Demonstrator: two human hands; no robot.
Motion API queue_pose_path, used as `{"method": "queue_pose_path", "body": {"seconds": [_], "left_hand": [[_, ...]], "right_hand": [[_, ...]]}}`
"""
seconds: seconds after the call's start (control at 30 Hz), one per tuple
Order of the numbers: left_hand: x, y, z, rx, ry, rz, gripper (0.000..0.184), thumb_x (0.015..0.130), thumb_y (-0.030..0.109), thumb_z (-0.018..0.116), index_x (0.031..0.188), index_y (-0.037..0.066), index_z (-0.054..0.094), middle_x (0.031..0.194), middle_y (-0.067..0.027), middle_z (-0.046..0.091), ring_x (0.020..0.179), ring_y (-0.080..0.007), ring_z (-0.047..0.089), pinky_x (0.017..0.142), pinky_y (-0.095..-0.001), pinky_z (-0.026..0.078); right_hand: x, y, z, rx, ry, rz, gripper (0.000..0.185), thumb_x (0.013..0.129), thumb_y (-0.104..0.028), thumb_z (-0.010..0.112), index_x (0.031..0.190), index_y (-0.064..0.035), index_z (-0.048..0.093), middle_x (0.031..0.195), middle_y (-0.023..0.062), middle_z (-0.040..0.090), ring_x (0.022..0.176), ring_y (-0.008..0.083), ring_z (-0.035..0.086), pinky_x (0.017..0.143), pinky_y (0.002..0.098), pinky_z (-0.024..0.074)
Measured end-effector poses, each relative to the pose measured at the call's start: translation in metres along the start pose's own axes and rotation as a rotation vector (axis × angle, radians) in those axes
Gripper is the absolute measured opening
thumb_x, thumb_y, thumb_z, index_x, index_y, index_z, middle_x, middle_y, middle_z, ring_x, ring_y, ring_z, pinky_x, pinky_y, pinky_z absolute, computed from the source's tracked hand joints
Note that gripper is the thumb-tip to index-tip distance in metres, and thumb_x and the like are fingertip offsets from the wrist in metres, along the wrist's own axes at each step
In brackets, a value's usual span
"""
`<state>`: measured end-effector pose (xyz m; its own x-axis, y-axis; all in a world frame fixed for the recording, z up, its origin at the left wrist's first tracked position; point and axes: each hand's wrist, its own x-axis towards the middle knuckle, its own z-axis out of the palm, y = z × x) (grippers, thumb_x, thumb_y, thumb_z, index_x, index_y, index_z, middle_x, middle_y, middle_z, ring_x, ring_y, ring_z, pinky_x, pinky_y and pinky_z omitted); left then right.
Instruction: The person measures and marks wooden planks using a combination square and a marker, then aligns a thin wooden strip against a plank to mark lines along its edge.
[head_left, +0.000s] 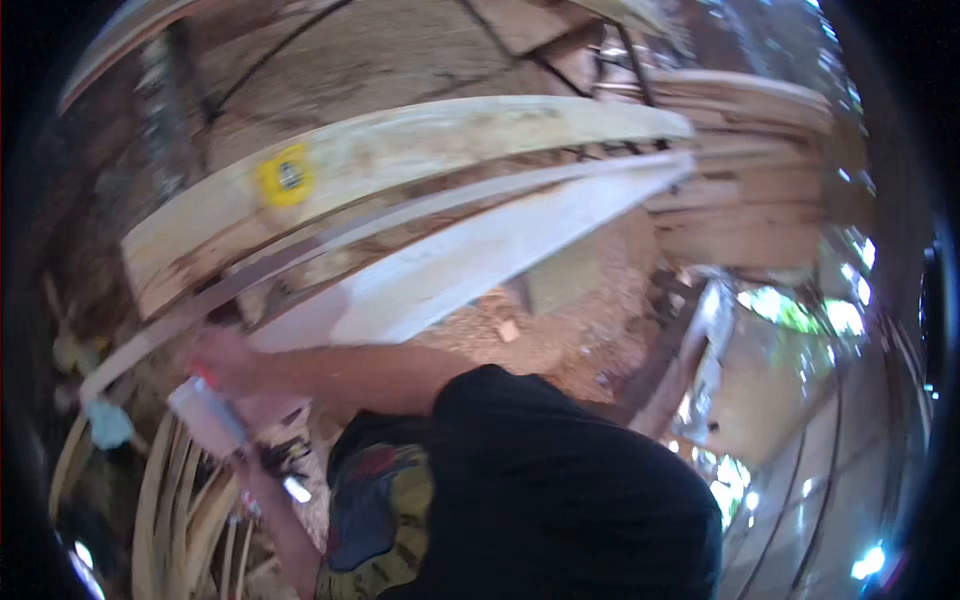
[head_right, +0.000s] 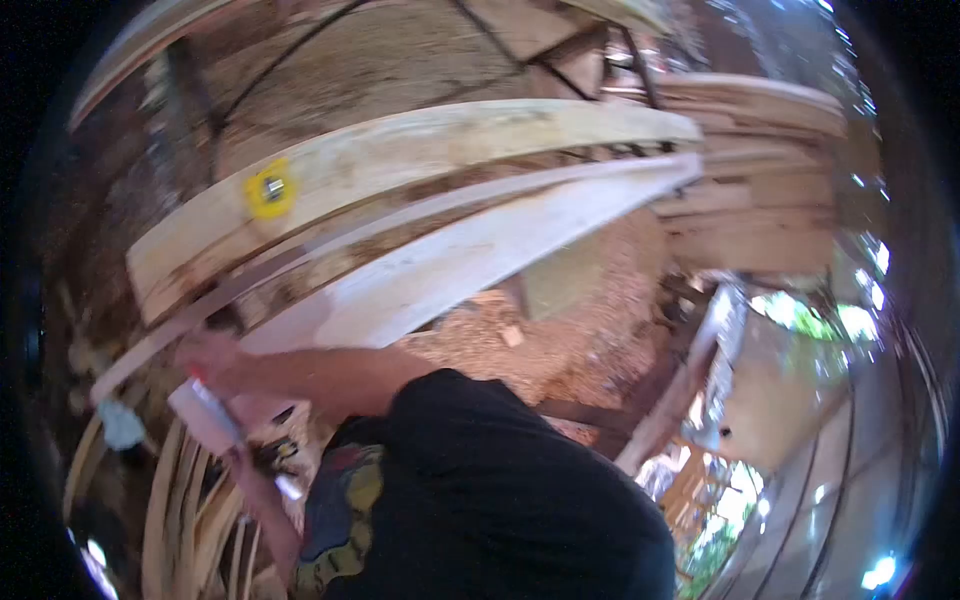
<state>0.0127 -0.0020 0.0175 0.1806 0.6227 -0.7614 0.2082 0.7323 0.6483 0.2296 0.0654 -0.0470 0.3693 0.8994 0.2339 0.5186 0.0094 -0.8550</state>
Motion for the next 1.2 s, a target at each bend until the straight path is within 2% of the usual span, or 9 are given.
{"method": "queue_pose_path", "body": {"seconds": [0.03,0.07,0.17,0.3,0.53,0.63,1.1,1.13,1.2], "left_hand": [[-0.005,0.004,-0.001,0.045,-0.001,-0.096,0.037,0.101,0.034,0.063,0.123,0.006,0.057,0.094,-0.008,0.064,0.092,-0.0174,0.064,0.081,-0.0326,0.051],[0.009,-0.021,-0.015,0.345,0.071,0.211,0.039,0.101,0.037,0.063,0.125,0.007,0.058,0.1,-0.0106,0.065,0.095,-0.0218,0.065,0.085,-0.0349,0.051],[-0.005,0.004,0.004,0.293,0.064,0.082,0.029,0.102,0.03,0.062,0.114,0.004,0.058,0.096,-0.01,0.068,0.09,-0.0194,0.065,0.081,-0.0353,0.052],[0.0,0.002,0.011,0.019,0.023,0.151,0.018,0.102,0.02,0.062,0.105,0.004,0.054,0.085,-0.0107,0.07,0.071,-0.018,0.067,0.063,-0.0326,0.056],[0.005,-0.005,0.008,0.069,0.094,0.159,0.02,0.101,0.02,0.064,0.103,0.002,0.055,0.086,-0.0126,0.071,0.072,-0.0166,0.067,0.066,-0.0312,0.055],[0.003,-0.005,0.011,0.088,0.121,0.175,0.021,0.101,0.02,0.064,0.102,0.001,0.056,0.087,-0.0123,0.073,0.073,-0.016,0.067,0.066,-0.0312,0.055],[0.008,-0.017,0.005,-0.064,0.044,0.182,0.014,0.101,0.012,0.058,0.11,0.002,0.053,0.096,-0.0155,0.073,0.079,-0.0197,0.07,0.074,-0.033,0.058],[0.002,-0.011,0.005,-0.129,0.017,0.131,0.014,0.102,0.012,0.057,0.111,0.003,0.053,0.097,-0.0156,0.072,0.08,-0.0204,0.07,0.074,-0.0332,0.058],[0.002,-0.01,-0.003,-0.25,-0.054,0.06,0.015,0.103,0.011,0.052,0.116,0.004,0.054,0.101,-0.016,0.072,0.082,-0.0227,0.071,0.076,-0.0351,0.059]], "right_hand": [[0.001,-0.006,-0.015,0.015,-0.077,0.039,0.041,0.072,-0.022,0.077,0.111,-0.0157,0.066,0.093,0.0122,0.065,0.09,0.0339,0.063,0.076,0.0468,0.0525],[0.002,-0.009,-0.025,0.023,-0.142,0.066,0.037,0.076,-0.021,0.075,0.112,-0.0153,0.068,0.098,0.013,0.067,0.094,0.0325,0.064,0.08,0.0454,0.0529],[-0.001,-0.01,-0.031,0.082,-0.09,0.016,0.049,0.074,-0.012,0.078,0.121,-0.018,0.067,0.111,0.0112,0.07,0.101,0.0343,0.066,0.088,0.047,0.0548],[0.01,-0.028,-0.044,0.171,-0.097,0.005,0.038,0.08,-0.006,0.074,0.116,-0.0133,0.065,0.1,0.0107,0.07,0.093,0.031,0.07,0.08,0.0401,0.0581],[0.013,-0.023,-0.038,0.239,-0.13,-0.003,0.034,0.084,0.002,0.068,0.116,-0.008,0.063,0.096,0.0095,0.069,0.088,0.0245,0.069,0.08,0.0345,0.0566],[0.006,-0.018,-0.035,0.358,-0.099,0.054,0.04,0.08,-0.001,0.067,0.117,-0.0162,0.064,0.096,0.0058,0.074,0.094,0.0321,0.069,0.083,0.0423,0.0573],[0.007,-0.016,-0.022,0.194,0.014,-0.061,0.039,0.082,-0.003,0.074,0.119,-0.0127,0.066,0.096,0.0087,0.071,0.09,0.0244,0.07,0.08,0.0353,0.0563],[0.008,-0.019,-0.025,0.165,-0.012,-0.014,0.033,0.082,-0.008,0.072,0.113,-0.017,0.064,0.102,0.0145,0.07,0.092,0.0397,0.069,0.079,0.0449,0.057],[0.009,-0.02,-0.026,0.116,-0.023,0.013,0.035,0.082,-0.006,0.074,0.115,-0.0141,0.066,0.098,0.0108,0.071,0.09,0.0294,0.07,0.08,0.0382,0.0569]]}}
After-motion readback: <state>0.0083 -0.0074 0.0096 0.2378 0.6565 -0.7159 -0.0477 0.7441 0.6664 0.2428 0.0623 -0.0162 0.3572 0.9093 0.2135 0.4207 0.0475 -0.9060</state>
